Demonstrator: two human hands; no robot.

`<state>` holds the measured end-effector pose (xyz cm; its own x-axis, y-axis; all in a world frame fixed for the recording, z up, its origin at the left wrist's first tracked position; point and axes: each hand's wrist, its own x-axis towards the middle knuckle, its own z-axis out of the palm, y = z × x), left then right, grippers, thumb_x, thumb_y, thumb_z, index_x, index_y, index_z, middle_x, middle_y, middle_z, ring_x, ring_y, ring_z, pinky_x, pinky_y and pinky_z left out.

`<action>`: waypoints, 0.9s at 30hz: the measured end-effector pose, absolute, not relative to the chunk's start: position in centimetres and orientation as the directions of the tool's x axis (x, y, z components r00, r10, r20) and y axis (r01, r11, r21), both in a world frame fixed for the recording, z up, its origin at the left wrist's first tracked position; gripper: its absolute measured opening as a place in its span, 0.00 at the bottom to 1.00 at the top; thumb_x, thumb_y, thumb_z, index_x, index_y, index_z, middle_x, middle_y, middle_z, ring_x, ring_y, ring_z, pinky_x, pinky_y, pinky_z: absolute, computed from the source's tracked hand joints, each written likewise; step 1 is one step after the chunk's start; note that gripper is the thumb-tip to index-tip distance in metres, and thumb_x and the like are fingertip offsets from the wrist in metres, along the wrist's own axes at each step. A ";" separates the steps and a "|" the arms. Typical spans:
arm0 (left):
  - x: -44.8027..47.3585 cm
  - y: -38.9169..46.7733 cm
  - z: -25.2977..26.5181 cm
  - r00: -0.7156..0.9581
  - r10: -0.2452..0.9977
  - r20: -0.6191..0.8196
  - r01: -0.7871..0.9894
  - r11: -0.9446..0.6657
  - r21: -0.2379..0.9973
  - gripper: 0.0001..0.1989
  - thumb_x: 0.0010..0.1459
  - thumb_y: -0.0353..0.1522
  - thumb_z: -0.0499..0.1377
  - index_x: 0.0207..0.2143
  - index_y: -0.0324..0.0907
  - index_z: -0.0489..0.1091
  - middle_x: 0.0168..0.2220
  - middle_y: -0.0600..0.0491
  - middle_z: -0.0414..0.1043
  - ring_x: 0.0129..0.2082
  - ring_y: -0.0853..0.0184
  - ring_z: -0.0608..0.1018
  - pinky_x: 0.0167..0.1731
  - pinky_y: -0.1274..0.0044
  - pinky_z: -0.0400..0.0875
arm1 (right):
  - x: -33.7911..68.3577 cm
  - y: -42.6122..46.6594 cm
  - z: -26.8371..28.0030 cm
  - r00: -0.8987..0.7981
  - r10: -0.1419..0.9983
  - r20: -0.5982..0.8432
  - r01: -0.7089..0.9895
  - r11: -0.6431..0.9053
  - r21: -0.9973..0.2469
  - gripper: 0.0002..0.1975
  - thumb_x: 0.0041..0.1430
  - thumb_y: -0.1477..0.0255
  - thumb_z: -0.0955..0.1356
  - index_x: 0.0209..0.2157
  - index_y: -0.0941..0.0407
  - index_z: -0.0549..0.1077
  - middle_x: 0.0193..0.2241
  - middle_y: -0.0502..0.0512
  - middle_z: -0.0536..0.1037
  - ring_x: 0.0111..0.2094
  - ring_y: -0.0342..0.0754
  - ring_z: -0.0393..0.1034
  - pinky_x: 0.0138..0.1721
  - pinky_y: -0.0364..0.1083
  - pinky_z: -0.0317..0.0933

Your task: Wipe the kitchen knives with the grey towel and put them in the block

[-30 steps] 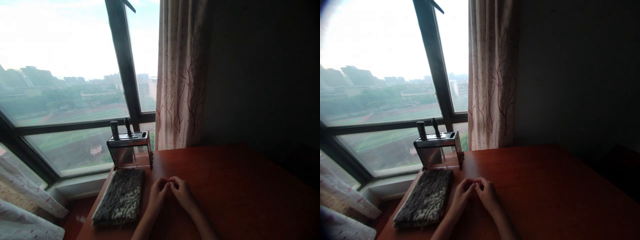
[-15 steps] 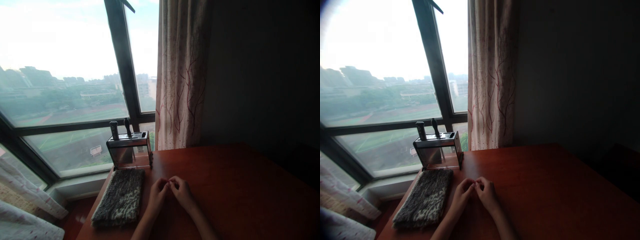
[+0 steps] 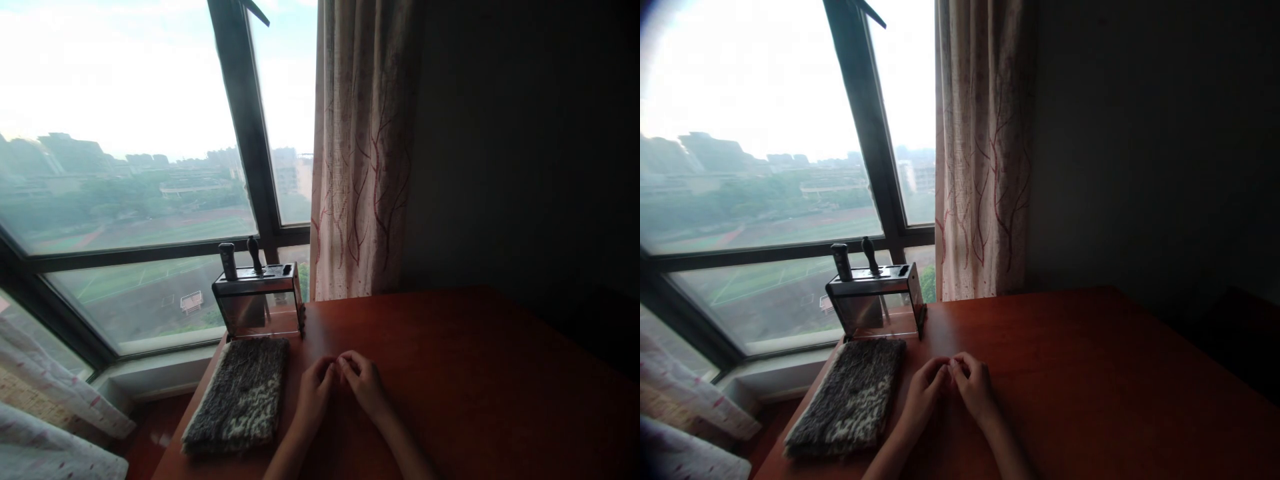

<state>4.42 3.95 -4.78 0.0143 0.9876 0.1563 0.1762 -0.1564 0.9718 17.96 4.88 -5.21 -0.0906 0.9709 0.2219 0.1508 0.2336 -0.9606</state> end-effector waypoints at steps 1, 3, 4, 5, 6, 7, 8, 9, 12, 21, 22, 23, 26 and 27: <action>4.4 4.0 -4.9 0.021 0.988 0.156 0.180 -0.157 0.971 0.14 0.57 0.39 0.56 0.36 0.39 0.75 0.28 0.51 0.76 0.27 0.63 0.75 0.28 0.76 0.69 | 18.0 4.9 -5.2 -0.097 0.969 0.228 0.154 0.241 -0.958 0.18 0.63 0.58 0.62 0.28 0.57 0.72 0.18 0.49 0.71 0.22 0.46 0.67 0.25 0.42 0.58; 4.4 4.1 -5.1 0.032 0.988 0.153 0.187 -0.156 0.970 0.16 0.57 0.41 0.56 0.35 0.38 0.76 0.27 0.50 0.76 0.27 0.63 0.75 0.27 0.76 0.68 | 18.0 4.9 -5.2 -0.108 0.965 0.240 0.164 0.256 -0.953 0.19 0.63 0.59 0.61 0.26 0.57 0.72 0.18 0.49 0.69 0.22 0.45 0.66 0.25 0.41 0.57; 4.4 4.1 -5.2 0.035 0.988 0.151 0.191 -0.155 0.969 0.17 0.57 0.41 0.57 0.35 0.38 0.77 0.26 0.50 0.76 0.26 0.63 0.75 0.26 0.77 0.68 | 18.0 5.0 -5.3 -0.112 0.963 0.246 0.170 0.262 -0.950 0.19 0.63 0.59 0.61 0.25 0.57 0.71 0.18 0.49 0.69 0.22 0.45 0.66 0.26 0.41 0.56; 4.4 4.2 -5.3 0.038 0.988 0.150 0.195 -0.155 0.969 0.17 0.57 0.42 0.57 0.34 0.37 0.77 0.26 0.50 0.76 0.26 0.63 0.75 0.26 0.77 0.68 | 18.0 5.0 -5.3 -0.114 0.961 0.250 0.176 0.267 -0.947 0.19 0.64 0.60 0.61 0.25 0.57 0.71 0.18 0.49 0.69 0.22 0.45 0.66 0.26 0.41 0.56; 4.4 4.2 -5.3 0.040 0.988 0.149 0.197 -0.154 0.968 0.18 0.56 0.42 0.57 0.34 0.37 0.77 0.25 0.50 0.76 0.26 0.63 0.75 0.26 0.77 0.68 | 18.0 5.0 -5.4 -0.114 0.960 0.254 0.182 0.272 -0.945 0.19 0.64 0.60 0.61 0.25 0.57 0.71 0.18 0.49 0.69 0.22 0.45 0.66 0.26 0.41 0.55; 4.4 4.3 -5.4 0.043 0.988 0.148 0.199 -0.154 0.968 0.18 0.56 0.43 0.57 0.35 0.37 0.78 0.25 0.50 0.76 0.26 0.64 0.75 0.25 0.77 0.68 | 18.1 5.1 -5.4 -0.116 0.959 0.258 0.187 0.276 -0.943 0.19 0.64 0.60 0.61 0.25 0.57 0.71 0.18 0.49 0.69 0.22 0.45 0.65 0.25 0.41 0.55; 4.4 4.3 -5.5 0.046 0.988 0.147 0.201 -0.153 0.968 0.18 0.57 0.42 0.57 0.35 0.37 0.78 0.25 0.50 0.76 0.26 0.64 0.74 0.25 0.77 0.67 | 18.1 5.1 -5.5 -0.117 0.958 0.262 0.193 0.280 -0.940 0.19 0.64 0.60 0.61 0.25 0.57 0.71 0.18 0.49 0.69 0.22 0.44 0.65 0.25 0.41 0.54; 4.4 4.3 -5.5 0.048 0.988 0.147 0.203 -0.153 0.967 0.18 0.57 0.42 0.57 0.36 0.37 0.78 0.25 0.50 0.76 0.26 0.64 0.74 0.25 0.78 0.67 | 18.1 5.1 -5.6 -0.119 0.957 0.265 0.197 0.284 -0.938 0.19 0.64 0.61 0.61 0.25 0.57 0.71 0.18 0.49 0.69 0.22 0.44 0.65 0.25 0.41 0.54; 4.4 4.3 -5.6 0.058 0.988 0.143 0.206 -0.152 0.967 0.18 0.58 0.41 0.56 0.37 0.36 0.78 0.26 0.49 0.76 0.25 0.65 0.73 0.25 0.78 0.67 | 18.1 5.1 -5.7 -0.121 0.954 0.276 0.211 0.296 -0.931 0.19 0.64 0.61 0.61 0.25 0.57 0.72 0.19 0.49 0.70 0.23 0.45 0.66 0.25 0.41 0.54; 4.5 4.2 -5.3 0.061 0.988 0.145 0.226 -0.155 0.962 0.17 0.59 0.40 0.55 0.37 0.36 0.78 0.27 0.49 0.77 0.25 0.64 0.74 0.26 0.77 0.67 | 18.1 4.9 -5.5 -0.125 0.949 0.288 0.239 0.311 -0.920 0.19 0.65 0.61 0.60 0.26 0.57 0.73 0.20 0.50 0.71 0.24 0.45 0.66 0.25 0.41 0.54; 4.5 4.2 -5.2 0.064 0.987 0.148 0.231 -0.159 0.960 0.17 0.59 0.39 0.55 0.37 0.36 0.78 0.26 0.49 0.77 0.25 0.64 0.74 0.26 0.77 0.67 | 18.1 4.9 -5.5 -0.125 0.949 0.291 0.241 0.313 -0.919 0.19 0.65 0.61 0.60 0.26 0.57 0.73 0.20 0.50 0.71 0.24 0.45 0.66 0.26 0.41 0.54; 4.5 4.2 -5.1 0.068 0.986 0.153 0.238 -0.165 0.957 0.17 0.59 0.39 0.55 0.37 0.36 0.78 0.26 0.49 0.77 0.25 0.64 0.74 0.27 0.77 0.67 | 18.1 4.9 -5.5 -0.124 0.948 0.294 0.244 0.316 -0.917 0.19 0.65 0.61 0.60 0.26 0.57 0.73 0.20 0.50 0.71 0.24 0.45 0.66 0.26 0.41 0.54; 4.5 4.1 -4.9 0.075 0.981 0.180 0.271 -0.194 0.943 0.16 0.59 0.38 0.55 0.35 0.36 0.78 0.26 0.49 0.77 0.26 0.63 0.75 0.28 0.76 0.67 | 18.2 4.8 -5.4 -0.120 0.946 0.302 0.251 0.323 -0.913 0.20 0.64 0.61 0.60 0.24 0.57 0.72 0.20 0.50 0.71 0.23 0.45 0.66 0.26 0.42 0.54; 4.5 4.0 -4.8 0.073 0.979 0.190 0.284 -0.203 0.937 0.16 0.59 0.37 0.55 0.35 0.37 0.79 0.26 0.49 0.78 0.27 0.62 0.76 0.28 0.76 0.67 | 18.2 4.8 -5.4 -0.120 0.945 0.303 0.252 0.324 -0.912 0.20 0.64 0.61 0.60 0.24 0.57 0.72 0.19 0.51 0.71 0.23 0.45 0.66 0.26 0.42 0.54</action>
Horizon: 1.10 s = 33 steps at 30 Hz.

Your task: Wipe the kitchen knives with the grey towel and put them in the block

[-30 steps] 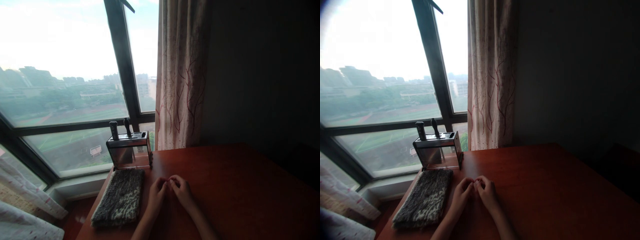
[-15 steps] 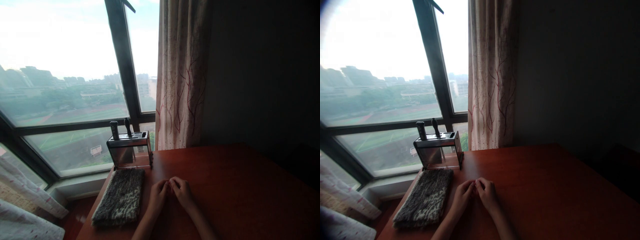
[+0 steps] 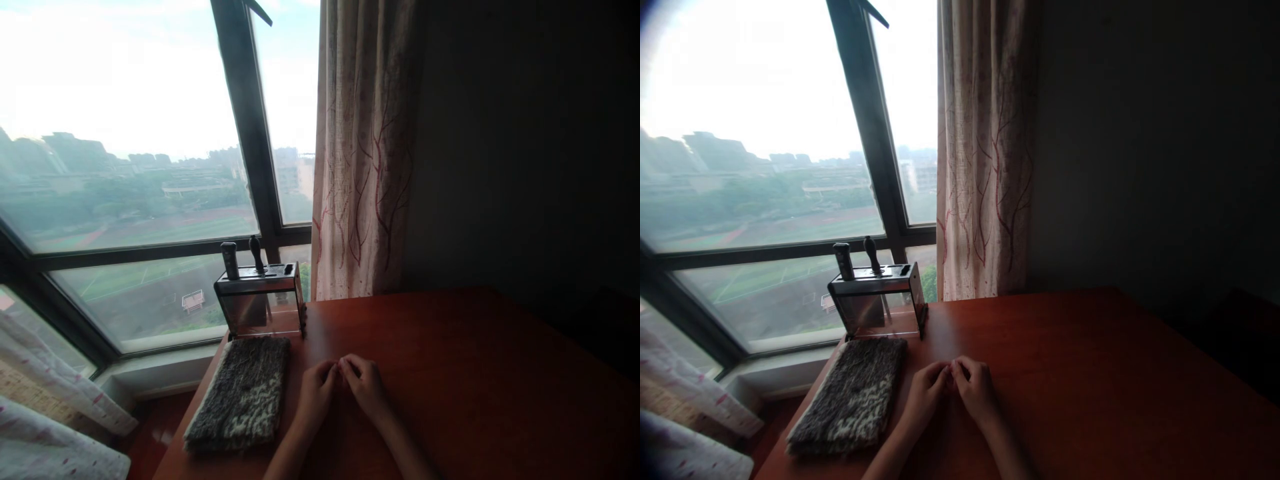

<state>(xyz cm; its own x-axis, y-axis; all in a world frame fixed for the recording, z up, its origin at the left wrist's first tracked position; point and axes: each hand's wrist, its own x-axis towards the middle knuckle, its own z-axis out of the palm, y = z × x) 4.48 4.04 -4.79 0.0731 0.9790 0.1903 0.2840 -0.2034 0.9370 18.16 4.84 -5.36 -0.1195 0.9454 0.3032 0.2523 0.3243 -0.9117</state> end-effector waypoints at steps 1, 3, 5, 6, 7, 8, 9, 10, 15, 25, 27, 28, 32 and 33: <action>4.5 4.0 -4.7 0.071 0.977 0.199 0.298 -0.212 0.931 0.16 0.59 0.37 0.55 0.35 0.37 0.79 0.26 0.49 0.78 0.27 0.62 0.76 0.28 0.76 0.67 | 18.2 4.8 -5.3 -0.119 0.945 0.304 0.253 0.325 -0.911 0.20 0.64 0.61 0.60 0.24 0.57 0.72 0.19 0.51 0.71 0.23 0.46 0.66 0.26 0.42 0.54; 4.5 3.9 -4.7 0.068 0.975 0.214 0.319 -0.224 0.921 0.15 0.59 0.36 0.55 0.35 0.37 0.79 0.27 0.49 0.78 0.28 0.61 0.76 0.29 0.76 0.68 | 18.2 4.8 -5.3 -0.119 0.945 0.305 0.251 0.325 -0.912 0.20 0.64 0.60 0.61 0.24 0.57 0.72 0.19 0.51 0.72 0.23 0.46 0.66 0.26 0.42 0.54; 4.5 4.0 -4.8 0.064 0.972 0.224 0.325 -0.233 0.917 0.15 0.60 0.36 0.54 0.35 0.37 0.79 0.28 0.48 0.79 0.29 0.60 0.77 0.31 0.75 0.69 | 18.1 4.9 -5.3 -0.119 0.946 0.302 0.245 0.323 -0.914 0.20 0.63 0.60 0.61 0.24 0.56 0.73 0.20 0.51 0.72 0.23 0.46 0.67 0.26 0.43 0.54; 4.5 4.0 -4.9 0.061 0.971 0.230 0.324 -0.237 0.916 0.14 0.59 0.35 0.54 0.36 0.38 0.78 0.29 0.48 0.79 0.29 0.60 0.77 0.31 0.75 0.69 | 18.1 4.9 -5.3 -0.120 0.947 0.299 0.240 0.320 -0.917 0.20 0.63 0.60 0.61 0.24 0.56 0.73 0.19 0.51 0.72 0.23 0.47 0.67 0.26 0.43 0.55; 4.5 4.0 -5.0 0.060 0.970 0.235 0.321 -0.241 0.916 0.14 0.59 0.34 0.54 0.37 0.38 0.78 0.29 0.48 0.79 0.29 0.60 0.77 0.32 0.75 0.69 | 18.1 4.9 -5.3 -0.120 0.948 0.294 0.234 0.315 -0.920 0.20 0.63 0.60 0.61 0.24 0.56 0.73 0.19 0.51 0.72 0.23 0.47 0.67 0.26 0.43 0.55; 4.5 4.0 -5.1 0.062 0.969 0.239 0.318 -0.246 0.916 0.13 0.59 0.33 0.54 0.37 0.38 0.78 0.29 0.48 0.79 0.30 0.60 0.77 0.32 0.74 0.70 | 18.1 5.0 -5.4 -0.118 0.950 0.289 0.227 0.309 -0.924 0.20 0.64 0.59 0.61 0.24 0.56 0.73 0.19 0.51 0.72 0.23 0.47 0.67 0.26 0.43 0.55; 4.5 4.1 -5.2 0.064 0.968 0.243 0.314 -0.251 0.916 0.13 0.59 0.33 0.54 0.38 0.38 0.78 0.29 0.48 0.79 0.30 0.60 0.77 0.33 0.74 0.70 | 18.1 5.0 -5.4 -0.115 0.952 0.283 0.220 0.302 -0.928 0.21 0.64 0.59 0.61 0.24 0.56 0.72 0.19 0.51 0.71 0.23 0.47 0.67 0.26 0.43 0.55; 4.5 4.1 -5.2 0.068 0.967 0.246 0.311 -0.255 0.916 0.13 0.59 0.32 0.54 0.38 0.38 0.78 0.28 0.48 0.79 0.30 0.61 0.77 0.33 0.74 0.70 | 18.1 5.0 -5.4 -0.113 0.954 0.276 0.212 0.295 -0.932 0.21 0.64 0.59 0.60 0.23 0.56 0.72 0.18 0.51 0.71 0.23 0.46 0.66 0.26 0.43 0.55; 4.5 4.0 -5.1 0.068 0.968 0.243 0.313 -0.252 0.916 0.13 0.58 0.32 0.54 0.36 0.38 0.77 0.29 0.48 0.79 0.30 0.61 0.78 0.33 0.74 0.71 | 18.1 5.0 -5.3 -0.099 0.962 0.255 0.171 0.269 -0.948 0.21 0.63 0.58 0.61 0.22 0.56 0.71 0.18 0.50 0.70 0.23 0.46 0.66 0.26 0.42 0.55; 4.7 4.0 -5.1 0.045 0.971 0.235 0.278 -0.238 0.931 0.09 0.56 0.32 0.55 0.32 0.39 0.74 0.29 0.50 0.78 0.32 0.61 0.77 0.34 0.75 0.70 | 17.9 5.2 -5.3 -0.099 0.976 0.192 0.052 0.198 -0.979 0.24 0.60 0.53 0.63 0.23 0.57 0.73 0.17 0.49 0.69 0.24 0.46 0.67 0.28 0.42 0.59; 4.7 3.9 -4.9 0.043 0.969 0.244 0.277 -0.246 0.929 0.08 0.56 0.32 0.56 0.32 0.39 0.74 0.29 0.50 0.78 0.31 0.61 0.77 0.33 0.75 0.70 | 17.9 5.2 -5.4 -0.099 0.979 0.178 0.037 0.182 -0.983 0.24 0.59 0.52 0.63 0.24 0.58 0.74 0.17 0.49 0.69 0.24 0.46 0.67 0.28 0.42 0.59; 4.7 3.9 -4.8 0.040 0.969 0.245 0.280 -0.246 0.928 0.09 0.56 0.33 0.56 0.32 0.39 0.75 0.29 0.50 0.78 0.31 0.61 0.77 0.33 0.75 0.70 | 17.9 5.3 -5.4 -0.100 0.980 0.171 0.029 0.175 -0.984 0.24 0.59 0.52 0.64 0.23 0.58 0.74 0.17 0.49 0.69 0.24 0.46 0.67 0.28 0.42 0.59; 4.7 3.7 -4.4 0.037 0.971 0.237 0.302 -0.236 0.924 0.09 0.56 0.33 0.56 0.32 0.39 0.75 0.29 0.49 0.79 0.31 0.61 0.78 0.33 0.74 0.70 | 17.8 5.4 -5.7 -0.106 0.984 0.142 -0.002 0.142 -0.990 0.24 0.58 0.51 0.64 0.24 0.58 0.74 0.17 0.49 0.69 0.23 0.46 0.66 0.26 0.42 0.59; 4.7 3.7 -4.4 0.039 0.970 0.241 0.309 -0.241 0.920 0.09 0.56 0.32 0.56 0.32 0.40 0.76 0.29 0.50 0.79 0.31 0.61 0.78 0.33 0.74 0.70 | 17.8 5.4 -5.8 -0.107 0.985 0.135 -0.009 0.135 -0.991 0.24 0.58 0.51 0.64 0.25 0.58 0.75 0.16 0.49 0.69 0.22 0.46 0.66 0.25 0.42 0.59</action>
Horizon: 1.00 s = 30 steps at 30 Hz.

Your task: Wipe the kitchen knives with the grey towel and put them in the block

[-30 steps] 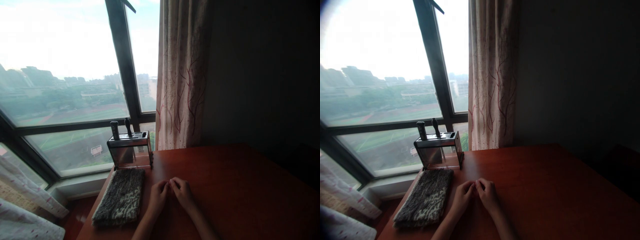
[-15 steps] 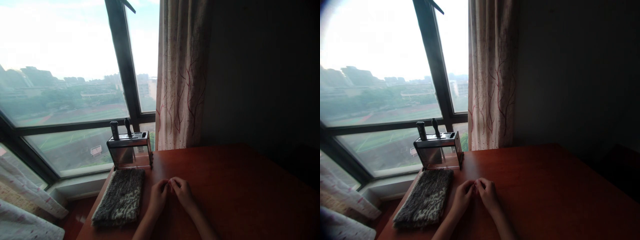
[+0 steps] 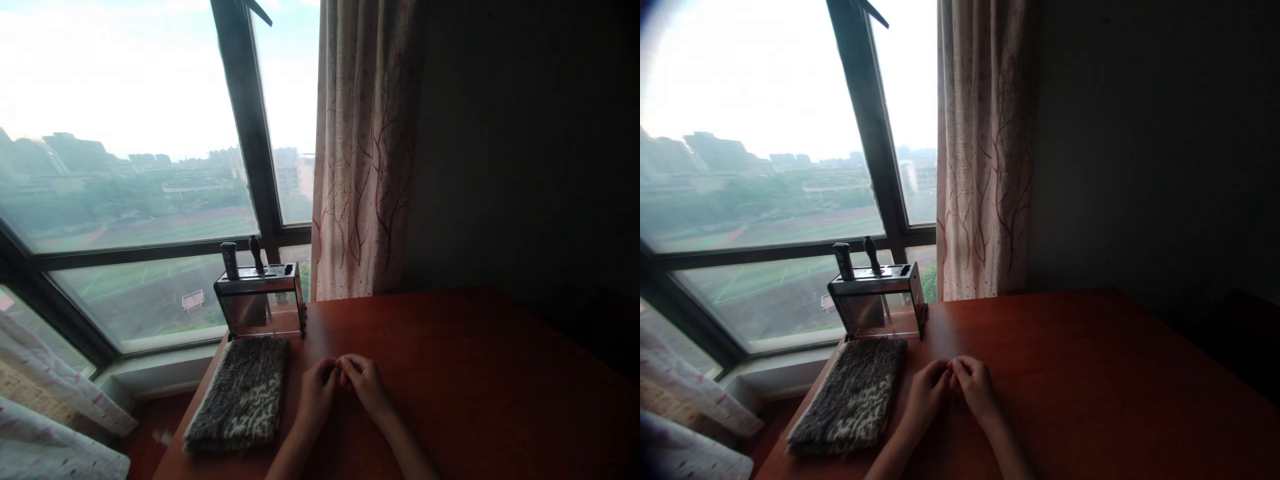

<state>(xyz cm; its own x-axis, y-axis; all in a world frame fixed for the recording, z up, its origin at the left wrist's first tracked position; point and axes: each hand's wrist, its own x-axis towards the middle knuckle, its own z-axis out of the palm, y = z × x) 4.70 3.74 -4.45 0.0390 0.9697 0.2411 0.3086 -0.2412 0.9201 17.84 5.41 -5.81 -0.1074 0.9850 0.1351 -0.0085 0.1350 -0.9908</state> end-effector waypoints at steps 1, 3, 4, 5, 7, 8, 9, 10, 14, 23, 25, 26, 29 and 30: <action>4.7 3.7 -4.5 0.040 0.968 0.249 0.315 -0.248 0.916 0.09 0.56 0.32 0.56 0.32 0.40 0.76 0.29 0.50 0.79 0.31 0.61 0.78 0.34 0.74 0.70 | 17.8 5.4 -5.9 -0.109 0.986 0.129 -0.014 0.129 -0.992 0.24 0.58 0.51 0.64 0.26 0.59 0.75 0.16 0.49 0.69 0.22 0.46 0.66 0.25 0.42 0.58; 4.6 3.8 -4.5 0.042 0.963 0.265 0.323 -0.264 0.909 0.09 0.56 0.32 0.55 0.32 0.40 0.76 0.29 0.50 0.79 0.30 0.61 0.78 0.33 0.75 0.70 | 17.8 5.4 -6.0 -0.113 0.986 0.122 -0.025 0.120 -0.992 0.24 0.57 0.51 0.65 0.28 0.59 0.76 0.16 0.48 0.69 0.21 0.46 0.66 0.24 0.42 0.58; 4.6 3.7 -4.6 0.047 0.961 0.272 0.328 -0.272 0.905 0.10 0.57 0.32 0.55 0.32 0.40 0.76 0.29 0.50 0.79 0.30 0.61 0.78 0.33 0.75 0.70 | 17.8 5.4 -6.0 -0.115 0.986 0.120 -0.031 0.117 -0.993 0.24 0.57 0.51 0.65 0.29 0.59 0.76 0.16 0.48 0.69 0.21 0.46 0.66 0.24 0.42 0.58; 4.6 3.7 -4.5 0.052 0.959 0.277 0.332 -0.278 0.901 0.10 0.57 0.33 0.55 0.32 0.40 0.76 0.28 0.50 0.79 0.29 0.62 0.78 0.32 0.75 0.70 | 17.8 5.4 -6.0 -0.116 0.986 0.118 -0.035 0.115 -0.993 0.24 0.57 0.51 0.65 0.29 0.59 0.76 0.16 0.48 0.69 0.22 0.46 0.66 0.24 0.42 0.58; 4.5 3.7 -4.4 0.061 0.958 0.282 0.338 -0.285 0.897 0.11 0.58 0.33 0.55 0.32 0.39 0.76 0.28 0.50 0.78 0.28 0.62 0.77 0.31 0.76 0.69 | 17.8 5.5 -6.0 -0.115 0.986 0.117 -0.040 0.113 -0.993 0.24 0.57 0.51 0.65 0.29 0.59 0.76 0.17 0.49 0.70 0.22 0.46 0.66 0.25 0.42 0.58; 4.5 3.6 -4.4 0.063 0.958 0.281 0.341 -0.286 0.896 0.11 0.58 0.33 0.55 0.33 0.39 0.76 0.28 0.50 0.78 0.28 0.62 0.77 0.31 0.76 0.69 | 17.8 5.5 -6.0 -0.114 0.987 0.117 -0.041 0.113 -0.993 0.24 0.57 0.51 0.65 0.28 0.59 0.76 0.17 0.49 0.70 0.22 0.46 0.66 0.25 0.42 0.59; 4.5 3.6 -4.3 0.062 0.958 0.280 0.345 -0.284 0.895 0.11 0.58 0.32 0.54 0.33 0.39 0.76 0.28 0.50 0.78 0.28 0.62 0.77 0.31 0.76 0.69 | 17.8 5.5 -6.0 -0.114 0.986 0.118 -0.041 0.114 -0.993 0.24 0.57 0.51 0.65 0.27 0.59 0.76 0.17 0.49 0.70 0.22 0.46 0.66 0.25 0.42 0.59; 4.5 3.6 -4.3 0.059 0.959 0.278 0.348 -0.281 0.894 0.11 0.58 0.32 0.54 0.33 0.39 0.76 0.28 0.50 0.78 0.29 0.62 0.77 0.31 0.76 0.69 | 17.8 5.4 -6.0 -0.114 0.986 0.120 -0.041 0.116 -0.992 0.24 0.57 0.51 0.65 0.26 0.58 0.75 0.17 0.49 0.70 0.22 0.46 0.66 0.26 0.42 0.59; 4.3 3.7 -4.6 0.050 0.964 0.259 0.343 -0.261 0.903 0.11 0.58 0.32 0.54 0.34 0.39 0.77 0.27 0.50 0.78 0.28 0.62 0.77 0.30 0.76 0.68 | 17.7 5.4 -5.7 -0.116 0.985 0.126 -0.039 0.122 -0.992 0.25 0.57 0.50 0.65 0.23 0.58 0.75 0.16 0.49 0.70 0.22 0.46 0.66 0.27 0.43 0.59; 4.4 3.7 -5.0 0.053 0.973 0.223 0.294 -0.229 0.928 0.13 0.59 0.34 0.55 0.37 0.39 0.77 0.26 0.51 0.77 0.26 0.64 0.76 0.28 0.78 0.68 | 17.6 5.3 -5.7 -0.100 0.987 0.123 -0.048 0.119 -0.992 0.24 0.57 0.51 0.64 0.21 0.57 0.72 0.16 0.49 0.69 0.24 0.48 0.68 0.28 0.43 0.61; 4.4 3.7 -5.0 0.058 0.972 0.229 0.297 -0.236 0.925 0.13 0.59 0.34 0.54 0.38 0.39 0.77 0.27 0.51 0.78 0.26 0.64 0.76 0.28 0.78 0.68 | 17.7 5.3 -5.7 -0.100 0.987 0.128 -0.048 0.124 -0.991 0.24 0.58 0.52 0.64 0.19 0.57 0.71 0.17 0.50 0.69 0.25 0.48 0.69 0.29 0.43 0.61; 4.4 3.7 -4.9 0.061 0.971 0.232 0.303 -0.240 0.922 0.13 0.60 0.34 0.54 0.38 0.39 0.77 0.27 0.50 0.78 0.27 0.64 0.76 0.28 0.78 0.68 | 17.7 5.3 -5.7 -0.100 0.987 0.130 -0.047 0.125 -0.991 0.24 0.58 0.52 0.64 0.19 0.57 0.71 0.17 0.50 0.70 0.25 0.48 0.69 0.29 0.43 0.61; 4.4 3.8 -4.7 0.074 0.970 0.233 0.323 -0.244 0.914 0.13 0.61 0.34 0.53 0.36 0.39 0.77 0.28 0.50 0.78 0.28 0.63 0.76 0.29 0.78 0.67 | 17.9 5.4 -5.8 -0.103 0.987 0.127 -0.043 0.123 -0.991 0.23 0.58 0.53 0.64 0.24 0.58 0.74 0.17 0.49 0.69 0.23 0.47 0.67 0.27 0.43 0.59; 4.4 3.8 -4.7 0.080 0.970 0.231 0.329 -0.244 0.912 0.13 0.61 0.34 0.53 0.36 0.39 0.77 0.28 0.50 0.78 0.28 0.64 0.76 0.29 0.78 0.67 | 17.9 5.4 -5.8 -0.107 0.986 0.125 -0.043 0.121 -0.992 0.22 0.58 0.53 0.65 0.26 0.58 0.74 0.16 0.49 0.69 0.23 0.46 0.67 0.27 0.43 0.59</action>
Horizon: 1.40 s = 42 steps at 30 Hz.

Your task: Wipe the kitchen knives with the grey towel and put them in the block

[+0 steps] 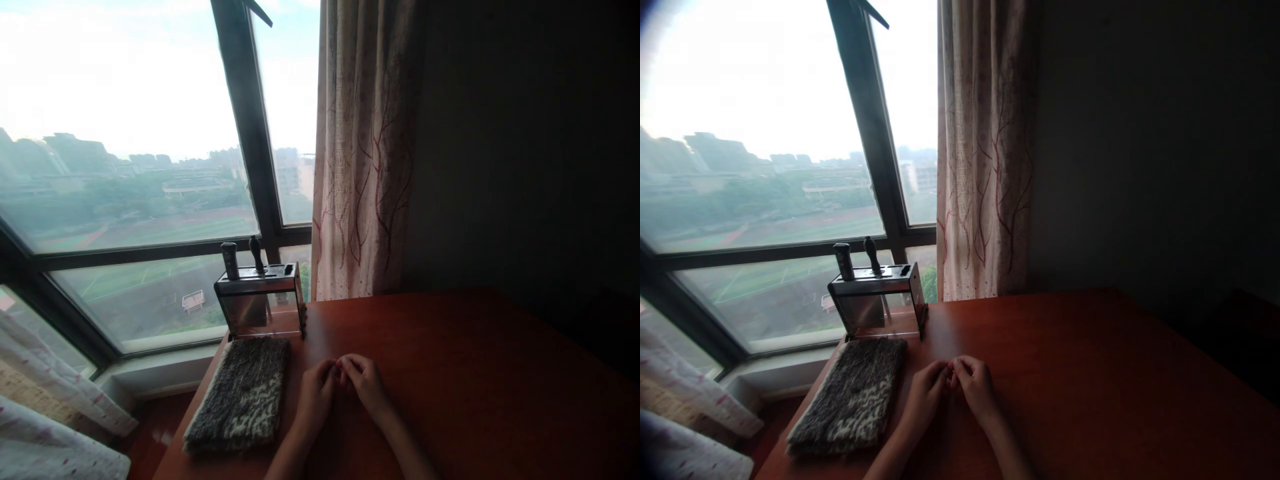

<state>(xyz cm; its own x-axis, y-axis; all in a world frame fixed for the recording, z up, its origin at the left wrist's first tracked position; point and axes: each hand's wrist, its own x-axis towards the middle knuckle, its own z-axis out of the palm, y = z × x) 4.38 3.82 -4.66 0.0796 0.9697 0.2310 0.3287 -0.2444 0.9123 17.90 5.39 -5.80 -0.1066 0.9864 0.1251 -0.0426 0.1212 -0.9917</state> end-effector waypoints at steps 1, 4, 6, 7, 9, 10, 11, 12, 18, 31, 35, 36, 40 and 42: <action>4.4 3.8 -4.6 0.085 0.969 0.230 0.333 -0.246 0.910 0.13 0.61 0.34 0.53 0.35 0.39 0.77 0.28 0.50 0.78 0.27 0.64 0.76 0.29 0.78 0.67 | 17.9 5.4 -5.8 -0.110 0.986 0.124 -0.043 0.120 -0.992 0.22 0.58 0.53 0.65 0.27 0.58 0.75 0.16 0.48 0.69 0.22 0.46 0.66 0.26 0.43 0.58; 4.4 3.7 -4.4 0.098 0.967 0.236 0.331 -0.255 0.908 0.12 0.61 0.33 0.54 0.32 0.39 0.76 0.27 0.51 0.77 0.27 0.64 0.75 0.29 0.78 0.66 | 18.0 5.5 -5.8 -0.117 0.986 0.123 -0.048 0.118 -0.992 0.21 0.57 0.53 0.66 0.26 0.58 0.74 0.17 0.49 0.69 0.22 0.46 0.66 0.26 0.43 0.58; 4.4 3.6 -4.3 0.109 0.963 0.246 0.323 -0.268 0.907 0.11 0.60 0.33 0.54 0.31 0.39 0.75 0.27 0.51 0.77 0.27 0.64 0.75 0.29 0.78 0.66 | 18.0 5.5 -5.7 -0.115 0.986 0.118 -0.053 0.113 -0.992 0.20 0.55 0.53 0.67 0.25 0.57 0.72 0.17 0.48 0.70 0.22 0.46 0.66 0.25 0.42 0.58; 4.4 3.5 -4.2 0.117 0.960 0.253 0.317 -0.277 0.907 0.11 0.60 0.33 0.54 0.32 0.39 0.76 0.27 0.51 0.77 0.28 0.63 0.76 0.30 0.78 0.66 | 18.0 5.5 -5.7 -0.113 0.987 0.115 -0.057 0.109 -0.992 0.20 0.54 0.54 0.68 0.24 0.57 0.71 0.18 0.48 0.70 0.22 0.45 0.65 0.25 0.42 0.58; 4.5 3.4 -4.0 0.131 0.956 0.262 0.305 -0.290 0.907 0.10 0.60 0.32 0.55 0.33 0.39 0.76 0.30 0.50 0.78 0.31 0.62 0.77 0.32 0.77 0.67 | 18.0 5.4 -5.7 -0.109 0.988 0.106 -0.068 0.099 -0.993 0.19 0.52 0.54 0.70 0.24 0.56 0.70 0.19 0.48 0.70 0.22 0.44 0.65 0.24 0.41 0.57; 4.5 3.4 -4.0 0.134 0.956 0.261 0.304 -0.290 0.907 0.10 0.59 0.32 0.55 0.34 0.39 0.76 0.31 0.49 0.78 0.32 0.61 0.77 0.33 0.77 0.68 | 17.9 5.4 -5.7 -0.108 0.989 0.102 -0.073 0.094 -0.993 0.18 0.52 0.55 0.70 0.24 0.56 0.69 0.19 0.48 0.70 0.22 0.44 0.65 0.23 0.41 0.57; 4.6 3.5 -4.0 0.133 0.957 0.258 0.309 -0.287 0.907 0.10 0.59 0.33 0.55 0.34 0.39 0.76 0.31 0.49 0.78 0.32 0.60 0.77 0.33 0.76 0.68 | 17.9 5.5 -5.7 -0.109 0.989 0.097 -0.079 0.089 -0.993 0.18 0.51 0.55 0.71 0.24 0.56 0.69 0.19 0.47 0.70 0.22 0.43 0.64 0.23 0.41 0.56; 4.6 3.5 -4.0 0.126 0.959 0.253 0.316 -0.281 0.906 0.10 0.59 0.33 0.55 0.33 0.38 0.75 0.30 0.49 0.78 0.32 0.60 0.77 0.33 0.76 0.68 | 17.9 5.5 -5.8 -0.111 0.990 0.092 -0.085 0.083 -0.993 0.18 0.50 0.55 0.71 0.24 0.56 0.69 0.19 0.47 0.69 0.22 0.43 0.64 0.23 0.40 0.56; 4.5 3.9 -4.7 0.105 0.968 0.227 0.267 -0.247 0.932 0.11 0.57 0.36 0.57 0.29 0.37 0.74 0.27 0.49 0.76 0.30 0.61 0.76 0.31 0.76 0.67 | 18.1 5.5 -5.6 -0.146 0.987 0.064 -0.139 0.044 -0.989 0.19 0.49 0.55 0.72 0.24 0.57 0.68 0.19 0.46 0.69 0.22 0.41 0.62 0.23 0.40 0.55; 4.5 4.1 -4.7 0.117 0.974 0.194 0.169 -0.212 0.962 0.12 0.56 0.38 0.60 0.28 0.37 0.73 0.25 0.51 0.74 0.27 0.64 0.74 0.29 0.76 0.67 | 18.0 5.4 -5.1 -0.188 0.982 0.009 -0.235 -0.036 -0.971 0.21 0.46 0.53 0.73 0.25 0.57 0.70 0.17 0.46 0.70 0.20 0.41 0.61 0.22 0.40 0.56; 4.5 4.1 -4.9 0.120 0.978 0.173 0.166 -0.192 0.967 0.13 0.55 0.39 0.60 0.28 0.37 0.73 0.24 0.51 0.73 0.26 0.65 0.73 0.28 0.77 0.66 | 18.0 5.4 -5.2 -0.202 0.979 0.002 -0.238 -0.047 -0.970 0.21 0.46 0.53 0.73 0.25 0.57 0.70 0.17 0.46 0.70 0.19 0.40 0.61 0.22 0.40 0.55; 4.5 4.1 -4.9 0.121 0.979 0.164 0.159 -0.182 0.971 0.13 0.55 0.39 0.60 0.27 0.37 0.73 0.24 0.52 0.73 0.26 0.65 0.72 0.27 0.77 0.66 | 18.0 5.4 -5.2 -0.205 0.979 -0.001 -0.238 -0.051 -0.970 0.21 0.46 0.53 0.73 0.25 0.57 0.70 0.17 0.46 0.69 0.19 0.40 0.60 0.22 0.40 0.55; 4.5 4.0 -4.8 0.127 0.984 0.123 0.113 -0.137 0.984 0.14 0.54 0.41 0.61 0.27 0.38 0.73 0.23 0.52 0.72 0.25 0.66 0.71 0.25 0.78 0.65 | 18.0 5.3 -5.0 -0.204 0.979 -0.014 -0.237 -0.064 -0.969 0.22 0.45 0.52 0.73 0.25 0.57 0.69 0.17 0.46 0.69 0.18 0.39 0.59 0.20 0.40 0.54; 4.5 4.0 -4.7 0.132 0.985 0.113 0.088 -0.125 0.988 0.14 0.53 0.41 0.62 0.27 0.38 0.73 0.23 0.53 0.72 0.24 0.67 0.71 0.24 0.79 0.64 | 17.9 5.2 -4.9 -0.201 0.979 -0.016 -0.233 -0.064 -0.970 0.22 0.45 0.52 0.73 0.25 0.57 0.69 0.17 0.46 0.69 0.18 0.39 0.59 0.20 0.40 0.54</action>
<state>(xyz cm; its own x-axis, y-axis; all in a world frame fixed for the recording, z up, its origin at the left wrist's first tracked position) 4.49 4.02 -4.72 0.1320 0.9848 0.1125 0.0880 -0.1247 0.9883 17.93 5.20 -4.90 -0.2009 0.9795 -0.0165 -0.2329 -0.0641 -0.9704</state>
